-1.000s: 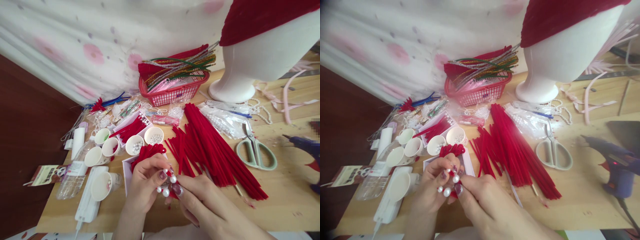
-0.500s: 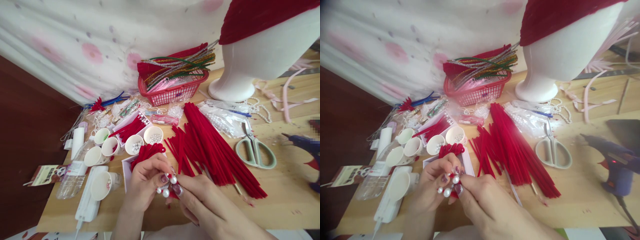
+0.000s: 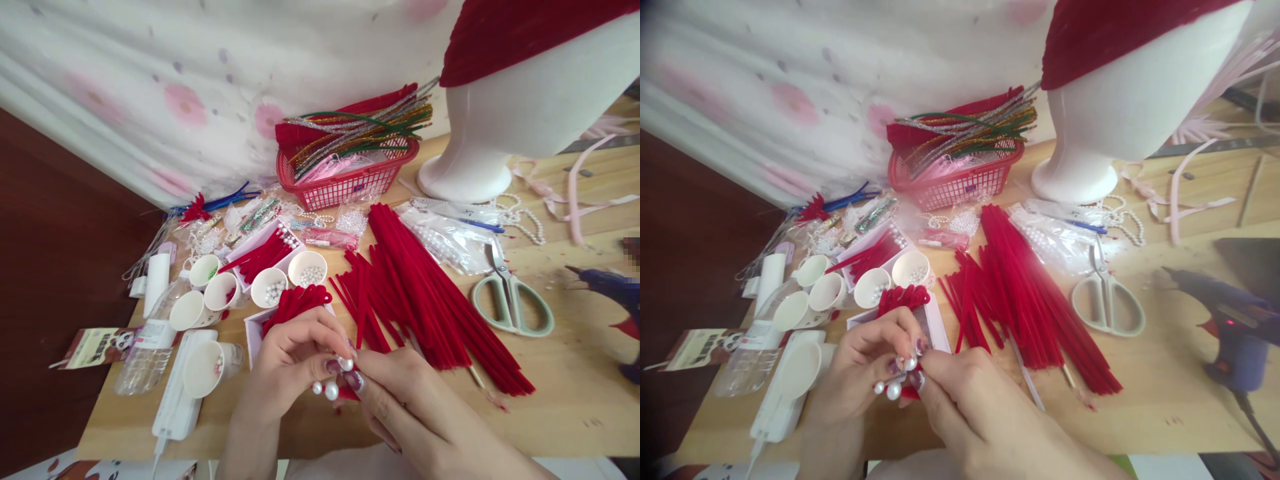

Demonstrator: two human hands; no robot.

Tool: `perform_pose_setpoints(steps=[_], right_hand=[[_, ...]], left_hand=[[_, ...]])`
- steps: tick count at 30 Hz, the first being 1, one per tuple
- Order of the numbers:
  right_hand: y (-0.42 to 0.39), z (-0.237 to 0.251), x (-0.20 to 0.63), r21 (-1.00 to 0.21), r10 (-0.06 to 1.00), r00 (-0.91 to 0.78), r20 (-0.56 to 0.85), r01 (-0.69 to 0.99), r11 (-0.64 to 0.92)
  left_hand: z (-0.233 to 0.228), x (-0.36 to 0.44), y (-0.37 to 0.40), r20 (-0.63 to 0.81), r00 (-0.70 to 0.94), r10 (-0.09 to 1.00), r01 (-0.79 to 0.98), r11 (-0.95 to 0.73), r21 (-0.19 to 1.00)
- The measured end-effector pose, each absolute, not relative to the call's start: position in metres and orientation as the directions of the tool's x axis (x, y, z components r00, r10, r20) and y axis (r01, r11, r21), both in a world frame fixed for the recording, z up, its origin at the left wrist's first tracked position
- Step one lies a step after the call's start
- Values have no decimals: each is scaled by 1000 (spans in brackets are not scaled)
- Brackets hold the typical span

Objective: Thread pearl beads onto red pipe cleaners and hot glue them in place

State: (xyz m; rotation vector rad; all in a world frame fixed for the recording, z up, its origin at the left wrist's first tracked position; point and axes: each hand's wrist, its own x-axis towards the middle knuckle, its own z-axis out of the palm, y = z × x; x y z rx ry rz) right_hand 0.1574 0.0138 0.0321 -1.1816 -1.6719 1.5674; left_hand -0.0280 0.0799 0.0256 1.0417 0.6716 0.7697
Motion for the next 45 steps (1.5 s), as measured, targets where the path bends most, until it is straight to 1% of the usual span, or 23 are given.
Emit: perform_pose_setpoints(steps=[5, 7, 9, 11, 13, 15, 18, 19, 20, 22, 24, 26, 28, 32, 34, 40, 45], right_hand=[[15, 30, 155, -973, 889, -429, -159, 221, -67], [18, 31, 154, -982, 893, -431, -132, 182, -57], [21, 31, 152, -989, 921, -372, -113, 126, -71], [21, 32, 151, -987, 960, -232, -157, 79, -142], [20, 31, 149, -973, 966, -115, -232, 39, -229], [18, 28, 147, -960, 956, -88, -278, 3, -279], [15, 19, 146, -956, 953, -85, -290, -18, -292], [15, 17, 146, -959, 956, -90, -281, -23, -284], [15, 14, 146, -963, 959, -107, -262, -32, -267], [15, 10, 145, -976, 967, -166, -195, -64, -208], [16, 9, 145, -984, 974, -187, -130, -100, -150], [17, 10, 144, -987, 982, -169, -85, -123, -107], [17, 10, 142, -986, 986, -149, -73, -136, -93], [18, 10, 141, -984, 988, -140, -66, -153, -88], [19, 10, 141, -984, 987, -144, -67, -155, -89], [21, 11, 140, -979, 988, -136, -80, -174, -103], [20, 5, 139, -969, 987, -129, -96, -216, -123]], left_hand=[[23, -26, 78, -163, 547, 821, -234, 336, 912], [20, -24, 77, -204, 494, 845, -299, 385, 873], [18, -21, 75, -239, 410, 880, -385, 405, 829], [18, -17, 71, -247, 334, 910, -428, 380, 820], [18, -13, 66, -254, 295, 921, -418, 363, 833], [18, -9, 61, -242, 252, 937, -408, 330, 851], [15, -6, 56, -146, 126, 981, -386, 184, 904], [13, -6, 56, -113, 109, 988, -371, 146, 917], [11, -6, 56, -96, 114, 989, -363, 131, 922], [9, -7, 57, -120, 152, 981, -393, 171, 903], [7, -8, 60, -184, 203, 962, -479, 261, 838], [7, -7, 62, -234, 254, 939, -550, 339, 764], [8, -5, 63, -245, 304, 921, -584, 383, 716], [8, -2, 64, -263, 346, 901, -622, 430, 655], [7, -1, 65, -259, 357, 897, -627, 436, 646], [4, -2, 66, -239, 336, 911, -624, 405, 668], [2, -2, 65, -238, 363, 901, -607, 423, 673]])
